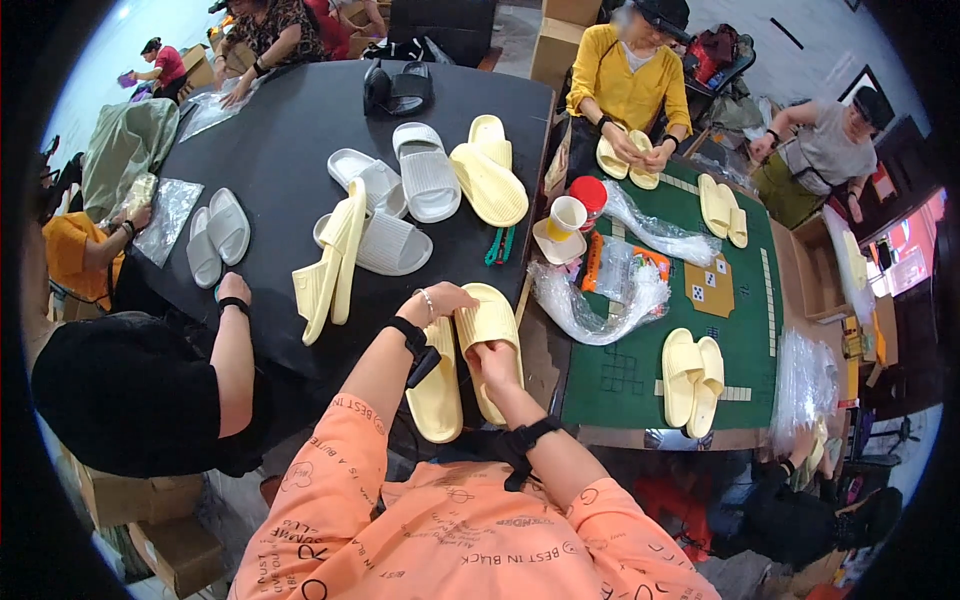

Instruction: The recorder and coworkers are assembling and inspecting foam sandal components at various worktables.

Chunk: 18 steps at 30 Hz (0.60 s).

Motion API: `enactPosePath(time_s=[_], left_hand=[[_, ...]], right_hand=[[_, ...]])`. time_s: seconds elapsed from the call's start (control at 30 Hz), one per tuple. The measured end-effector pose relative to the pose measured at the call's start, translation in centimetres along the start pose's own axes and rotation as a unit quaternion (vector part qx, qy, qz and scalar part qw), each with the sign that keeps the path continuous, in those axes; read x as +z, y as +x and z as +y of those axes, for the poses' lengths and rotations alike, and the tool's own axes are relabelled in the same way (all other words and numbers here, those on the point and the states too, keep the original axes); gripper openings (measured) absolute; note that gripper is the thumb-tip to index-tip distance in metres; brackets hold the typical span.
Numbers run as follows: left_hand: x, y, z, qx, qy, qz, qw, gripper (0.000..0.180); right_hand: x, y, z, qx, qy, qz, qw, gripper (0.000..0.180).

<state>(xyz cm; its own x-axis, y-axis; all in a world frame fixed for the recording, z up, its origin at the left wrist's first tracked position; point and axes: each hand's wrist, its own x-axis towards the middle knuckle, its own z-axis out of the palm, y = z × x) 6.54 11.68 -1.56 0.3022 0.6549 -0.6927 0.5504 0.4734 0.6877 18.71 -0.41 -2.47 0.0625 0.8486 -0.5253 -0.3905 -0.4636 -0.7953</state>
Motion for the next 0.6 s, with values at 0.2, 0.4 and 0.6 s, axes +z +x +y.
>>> enactPosePath(time_s=[0.2, 0.4, 0.6], left_hand=[[-0.9, -0.6, -2.6, 0.073, -0.122, 0.133, 0.981, 0.012], [-0.6, -3.4, 0.8, 0.247, -0.091, 0.187, 0.947, 0.014], [-0.5, -3.4, -1.6, 0.251, -0.162, 0.167, 0.94, 0.008]], right_hand=[[-1.2, -5.0, -5.7, -0.195, -0.465, 0.004, 0.864, 0.015], [1.5, 2.8, -7.0, -0.536, -0.433, 0.056, 0.723, 0.015], [2.8, 6.0, -4.0, -0.252, -0.367, -0.159, 0.881, 0.019]])
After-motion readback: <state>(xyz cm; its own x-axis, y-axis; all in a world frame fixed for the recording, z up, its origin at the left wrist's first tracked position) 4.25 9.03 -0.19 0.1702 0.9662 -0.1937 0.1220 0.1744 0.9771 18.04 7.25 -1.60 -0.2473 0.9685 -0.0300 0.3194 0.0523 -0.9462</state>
